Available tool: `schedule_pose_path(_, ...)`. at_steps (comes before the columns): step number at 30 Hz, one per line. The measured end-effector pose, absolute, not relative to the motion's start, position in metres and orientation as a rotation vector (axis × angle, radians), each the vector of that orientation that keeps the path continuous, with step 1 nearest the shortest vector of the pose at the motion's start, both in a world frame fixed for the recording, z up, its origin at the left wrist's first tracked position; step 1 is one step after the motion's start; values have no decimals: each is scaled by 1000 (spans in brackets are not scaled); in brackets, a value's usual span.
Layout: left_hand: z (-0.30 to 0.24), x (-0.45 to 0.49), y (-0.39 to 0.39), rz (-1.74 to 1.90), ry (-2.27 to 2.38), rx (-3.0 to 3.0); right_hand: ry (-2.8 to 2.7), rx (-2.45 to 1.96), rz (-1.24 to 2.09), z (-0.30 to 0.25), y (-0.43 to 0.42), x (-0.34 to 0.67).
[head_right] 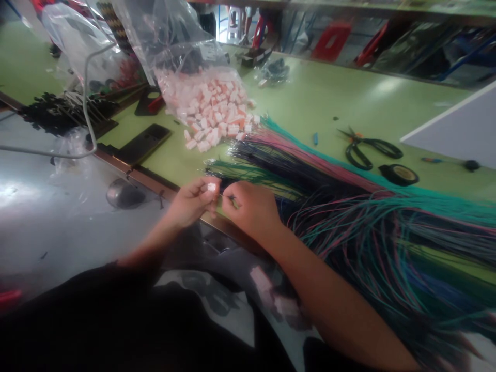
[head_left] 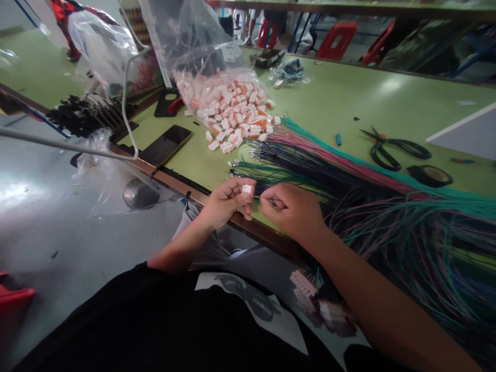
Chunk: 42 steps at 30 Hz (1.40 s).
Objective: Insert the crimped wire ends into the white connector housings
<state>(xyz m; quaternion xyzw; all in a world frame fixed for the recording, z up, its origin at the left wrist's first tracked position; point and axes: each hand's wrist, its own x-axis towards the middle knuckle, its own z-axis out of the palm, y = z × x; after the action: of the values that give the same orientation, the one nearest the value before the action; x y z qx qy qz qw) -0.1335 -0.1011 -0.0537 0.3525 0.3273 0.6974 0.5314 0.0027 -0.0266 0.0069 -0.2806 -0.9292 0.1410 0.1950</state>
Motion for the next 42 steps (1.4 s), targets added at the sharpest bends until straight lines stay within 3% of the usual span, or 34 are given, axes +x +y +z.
schedule_pose_path(10,-52,-130,-104,1654,872,844,-2490,-761,844,3,-23,1)
schedule_pose_path(18,-50,-131,-107,1629,985,881,-2438,-618,989,-2,-24,2)
schedule_pose_path(26,-54,-143,-113,1451,833,1090,-2729,-488,1329,16,9,18)
schedule_pose_path(28,-53,-147,-115,1425,722,1144,-2693,-584,1128,18,29,26)
schedule_pose_path(32,-50,-152,-117,1314,632,1209,-2744,-974,292,4,58,30)
schedule_pose_path(35,-49,-152,-116,1286,635,1209,-2919,-1036,-29,-6,62,23)
schedule_pose_path(38,-51,-151,-116,1308,634,1210,-2894,-1066,-65,-9,62,20)
schedule_pose_path(42,-53,-148,-115,1337,640,1159,-2424,-1199,250,-9,70,25)
